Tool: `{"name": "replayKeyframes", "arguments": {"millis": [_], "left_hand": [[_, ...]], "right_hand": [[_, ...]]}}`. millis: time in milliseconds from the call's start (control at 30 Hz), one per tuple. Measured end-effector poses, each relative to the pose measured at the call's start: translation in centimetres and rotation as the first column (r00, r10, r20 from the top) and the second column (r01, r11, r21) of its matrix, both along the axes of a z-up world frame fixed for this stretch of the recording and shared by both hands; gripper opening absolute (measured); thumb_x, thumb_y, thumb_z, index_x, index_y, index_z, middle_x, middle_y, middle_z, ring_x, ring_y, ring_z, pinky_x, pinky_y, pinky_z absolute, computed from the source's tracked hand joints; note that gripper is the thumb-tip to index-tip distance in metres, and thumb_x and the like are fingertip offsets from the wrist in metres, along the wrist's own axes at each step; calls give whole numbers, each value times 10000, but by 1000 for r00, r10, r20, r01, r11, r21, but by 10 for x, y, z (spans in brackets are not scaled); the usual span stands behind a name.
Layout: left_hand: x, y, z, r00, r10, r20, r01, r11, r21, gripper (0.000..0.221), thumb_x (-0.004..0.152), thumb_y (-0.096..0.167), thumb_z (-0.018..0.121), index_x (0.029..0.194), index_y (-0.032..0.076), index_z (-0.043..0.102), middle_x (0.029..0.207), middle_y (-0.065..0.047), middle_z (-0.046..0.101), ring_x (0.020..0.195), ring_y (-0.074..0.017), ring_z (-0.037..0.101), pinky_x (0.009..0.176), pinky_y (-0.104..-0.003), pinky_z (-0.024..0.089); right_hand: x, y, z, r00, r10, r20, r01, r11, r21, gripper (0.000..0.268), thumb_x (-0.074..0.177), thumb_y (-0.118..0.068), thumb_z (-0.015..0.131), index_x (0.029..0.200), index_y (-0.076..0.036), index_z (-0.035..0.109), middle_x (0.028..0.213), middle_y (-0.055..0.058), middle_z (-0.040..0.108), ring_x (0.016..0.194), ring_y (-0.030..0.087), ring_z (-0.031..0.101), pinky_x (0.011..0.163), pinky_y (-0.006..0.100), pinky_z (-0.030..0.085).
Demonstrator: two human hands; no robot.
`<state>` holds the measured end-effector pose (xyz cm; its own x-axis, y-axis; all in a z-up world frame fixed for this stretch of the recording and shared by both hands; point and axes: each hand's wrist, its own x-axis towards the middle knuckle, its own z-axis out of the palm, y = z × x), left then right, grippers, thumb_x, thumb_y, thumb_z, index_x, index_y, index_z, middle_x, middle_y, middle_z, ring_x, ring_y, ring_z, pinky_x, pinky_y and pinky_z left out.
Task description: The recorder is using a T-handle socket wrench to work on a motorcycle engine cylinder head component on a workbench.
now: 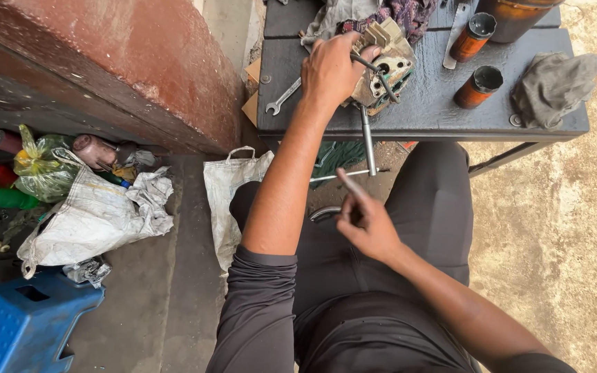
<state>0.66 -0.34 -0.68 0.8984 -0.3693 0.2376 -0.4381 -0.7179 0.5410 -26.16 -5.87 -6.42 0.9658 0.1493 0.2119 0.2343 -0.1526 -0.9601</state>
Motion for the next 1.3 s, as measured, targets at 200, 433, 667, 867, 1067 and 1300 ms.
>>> {"name": "replayKeyframes", "arguments": {"millis": [200,433,667,867,1067,1300], "left_hand": [[-3,0,1,1000,1,8,-1,1000,-8,505,902,540,667,1204,141,735,1005,-90,782,996,-299,688,848,-485,549],[2,-4,-6,1000,23,5,-23,1000,-21,539,898,573,679,1198,127,711,1033,-81,774,1010,-270,696,843,-470,560],[2,-1,-6,1000,17,24,-17,1000,-20,495,888,542,672,1189,153,727,1032,-62,782,1024,-296,686,844,-493,545],[2,-3,-9,999,12,34,-10,999,-34,500,906,557,667,1204,159,719,1020,-68,781,1024,-286,698,851,-482,559],[-1,0,-3,1000,17,24,-16,999,-45,469,900,534,672,1185,166,731,995,-70,781,1005,-299,697,834,-492,556],[4,-3,-14,999,24,30,-23,998,-54,490,877,540,683,1168,148,723,953,-93,778,962,-290,712,812,-481,557]], "right_hand": [[17,-27,-52,774,-282,-567,583,668,463,851,869,21,547,1677,-96,308,837,-16,573,617,82,441,547,251,403],[5,-10,-23,1000,-27,-4,27,982,187,935,882,68,593,1705,-104,184,828,5,511,761,86,512,786,264,534],[9,-25,-31,908,-302,-292,403,819,408,910,877,67,553,1706,-93,214,801,-35,511,670,72,466,660,230,434],[16,-15,-33,956,-8,-293,87,962,258,930,873,55,592,1691,-123,187,774,-13,494,685,71,484,678,251,485],[22,-28,-19,875,-249,-416,452,730,512,875,861,-5,574,1657,-122,232,828,-28,537,627,49,458,526,223,404],[16,-38,-22,907,-417,-68,422,898,121,458,1134,-270,541,1518,-20,541,851,-32,557,755,31,537,676,199,461]]}}
